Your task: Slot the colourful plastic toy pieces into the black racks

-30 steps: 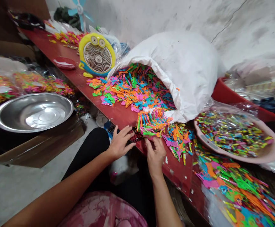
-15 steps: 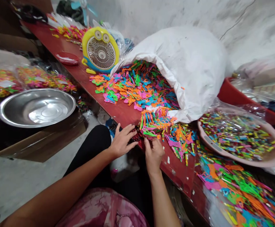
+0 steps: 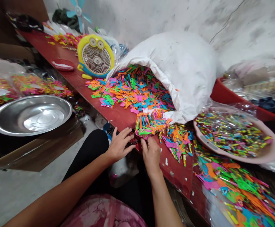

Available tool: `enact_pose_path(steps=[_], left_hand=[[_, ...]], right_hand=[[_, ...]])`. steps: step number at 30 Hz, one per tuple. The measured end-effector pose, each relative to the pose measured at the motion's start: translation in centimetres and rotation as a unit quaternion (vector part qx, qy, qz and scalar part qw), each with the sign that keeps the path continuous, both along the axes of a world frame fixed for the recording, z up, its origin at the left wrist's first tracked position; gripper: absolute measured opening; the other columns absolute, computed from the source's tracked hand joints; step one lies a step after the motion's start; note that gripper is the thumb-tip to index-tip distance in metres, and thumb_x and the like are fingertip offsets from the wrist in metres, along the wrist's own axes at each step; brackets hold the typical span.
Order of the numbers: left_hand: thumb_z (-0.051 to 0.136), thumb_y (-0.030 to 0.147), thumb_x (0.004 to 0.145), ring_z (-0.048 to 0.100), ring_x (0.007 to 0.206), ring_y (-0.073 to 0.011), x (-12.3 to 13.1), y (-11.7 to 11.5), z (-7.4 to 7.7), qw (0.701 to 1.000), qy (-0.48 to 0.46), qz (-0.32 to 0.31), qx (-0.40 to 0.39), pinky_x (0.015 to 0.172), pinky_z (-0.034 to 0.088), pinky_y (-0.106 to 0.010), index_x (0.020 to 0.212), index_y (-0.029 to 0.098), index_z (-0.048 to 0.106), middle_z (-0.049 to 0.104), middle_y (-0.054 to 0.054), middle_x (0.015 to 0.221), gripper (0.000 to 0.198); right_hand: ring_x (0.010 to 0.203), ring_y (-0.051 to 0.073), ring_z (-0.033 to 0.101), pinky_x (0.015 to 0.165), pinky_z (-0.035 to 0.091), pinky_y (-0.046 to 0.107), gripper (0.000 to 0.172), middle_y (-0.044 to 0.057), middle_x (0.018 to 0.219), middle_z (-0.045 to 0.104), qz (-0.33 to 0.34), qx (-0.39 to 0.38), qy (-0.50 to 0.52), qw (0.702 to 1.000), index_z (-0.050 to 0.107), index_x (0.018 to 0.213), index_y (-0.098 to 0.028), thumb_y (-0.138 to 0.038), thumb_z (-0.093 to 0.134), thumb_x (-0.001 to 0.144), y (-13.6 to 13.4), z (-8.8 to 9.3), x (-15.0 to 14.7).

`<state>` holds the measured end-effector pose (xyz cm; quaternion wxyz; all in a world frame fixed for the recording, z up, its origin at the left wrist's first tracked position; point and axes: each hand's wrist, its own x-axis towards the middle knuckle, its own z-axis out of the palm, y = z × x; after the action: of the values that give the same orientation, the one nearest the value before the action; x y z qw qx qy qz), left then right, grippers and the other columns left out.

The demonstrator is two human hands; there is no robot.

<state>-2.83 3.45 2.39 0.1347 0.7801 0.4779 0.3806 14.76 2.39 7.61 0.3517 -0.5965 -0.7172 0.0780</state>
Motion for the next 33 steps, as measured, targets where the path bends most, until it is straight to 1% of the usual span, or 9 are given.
enact_pose_path(steps=[6, 9, 11, 14, 18, 21, 25, 29, 33], left_hand=[[0.064, 0.038, 0.088, 0.046, 0.139, -0.0304, 0.3, 0.0, 0.7, 0.999, -0.04, 0.009, -0.001, 0.12, 0.007, -0.067, 0.135, 0.021, 0.051, 0.055, -0.014, 0.144, 0.052], [0.061, 0.033, 0.09, 0.046, 0.138, -0.0279, 1.2, 0.5, 1.2, 0.997, -0.073, 0.021, 0.021, 0.122, 0.009, -0.063, 0.134, 0.02, 0.05, 0.057, -0.013, 0.142, 0.047], [0.057, 0.028, 0.092, 0.052, 0.133, -0.025, 2.0, 0.8, 1.3, 0.994, -0.099, 0.029, 0.029, 0.123, 0.014, -0.059, 0.129, 0.021, 0.053, 0.061, -0.011, 0.137, 0.038], [0.052, 0.023, 0.094, 0.061, 0.119, -0.0213, 2.9, 1.1, 1.3, 0.991, -0.123, 0.049, 0.028, 0.119, 0.028, -0.052, 0.12, 0.022, 0.058, 0.069, -0.007, 0.123, 0.026], [0.051, 0.026, 0.096, 0.063, 0.115, -0.0222, 3.3, 1.2, 1.4, 0.991, -0.108, 0.07, 0.038, 0.107, 0.044, -0.043, 0.117, 0.021, 0.061, 0.071, -0.007, 0.116, 0.023], [0.051, 0.033, 0.097, 0.067, 0.1, -0.0221, 3.2, 1.4, 2.0, 0.993, -0.082, 0.082, 0.029, 0.092, 0.049, -0.038, 0.103, 0.02, 0.066, 0.073, -0.006, 0.1, 0.02], [0.048, 0.033, 0.098, 0.066, 0.083, -0.0192, 3.3, 1.7, 2.7, 0.995, -0.03, 0.094, 0.017, 0.077, 0.045, -0.034, 0.087, 0.02, 0.066, 0.071, -0.003, 0.085, 0.025], [0.044, 0.029, 0.1, 0.065, 0.084, -0.0177, 3.4, 1.7, 2.8, 0.995, -0.002, 0.092, 0.025, 0.076, 0.041, -0.034, 0.083, 0.021, 0.064, 0.071, -0.002, 0.086, 0.027], [0.05, 0.031, 0.096, 0.064, 0.083, -0.0181, 3.4, 1.7, 3.0, 0.995, 0.001, 0.097, 0.016, 0.075, 0.04, -0.033, 0.084, 0.02, 0.063, 0.07, -0.002, 0.084, 0.021]], right_hand=[[0.061, 0.016, 0.054, 0.06, 0.037, 0.029, 0.032, 0.001, 0.068, 0.057, -0.033, 0.013, 0.002, 0.999, 0.056, 0.078, -0.02, -0.044, 0.047, 0.097, -0.2, -0.4, -0.2], [0.06, 0.016, 0.052, 0.059, 0.036, 0.028, 0.033, 0.001, 0.067, 0.057, -0.055, 0.043, -0.017, 0.997, 0.056, 0.078, -0.019, -0.044, 0.047, 0.098, -0.4, -0.6, -0.5], [0.058, 0.016, 0.051, 0.058, 0.035, 0.028, 0.035, 0.001, 0.066, 0.057, -0.061, 0.077, -0.043, 0.994, 0.056, 0.075, -0.019, -0.044, 0.047, 0.098, -0.4, -0.8, -0.6], [0.057, 0.015, 0.051, 0.058, 0.035, 0.029, 0.036, 0.003, 0.066, 0.06, -0.069, 0.125, -0.075, 0.987, 0.059, 0.073, -0.018, -0.043, 0.048, 0.098, -0.4, -0.9, -0.7], [0.059, 0.016, 0.054, 0.06, 0.038, 0.029, 0.034, 0.005, 0.071, 0.065, -0.07, 0.144, -0.079, 0.984, 0.065, 0.08, -0.016, -0.04, 0.05, 0.098, -0.4, -0.9, -0.7], [0.062, 0.016, 0.058, 0.063, 0.041, 0.028, 0.033, 0.006, 0.072, 0.067, -0.065, 0.143, -0.076, 0.985, 0.068, 0.083, -0.015, -0.039, 0.051, 0.097, -0.4, -1.0, -0.7], [0.059, 0.016, 0.056, 0.062, 0.04, 0.029, 0.033, 0.006, 0.07, 0.066, -0.074, 0.143, -0.064, 0.985, 0.068, 0.081, -0.015, -0.039, 0.051, 0.097, -0.3, -1.1, -0.4], [0.059, 0.017, 0.056, 0.059, 0.039, 0.029, 0.034, 0.006, 0.068, 0.066, -0.088, 0.145, -0.056, 0.984, 0.068, 0.08, -0.016, -0.041, 0.052, 0.096, -0.4, -1.3, -0.2], [0.053, 0.016, 0.052, 0.056, 0.034, 0.03, 0.041, 0.005, 0.059, 0.061, -0.106, 0.15, -0.123, 0.975, 0.064, 0.07, -0.018, -0.043, 0.048, 0.098, -0.5, -1.5, -0.4]])
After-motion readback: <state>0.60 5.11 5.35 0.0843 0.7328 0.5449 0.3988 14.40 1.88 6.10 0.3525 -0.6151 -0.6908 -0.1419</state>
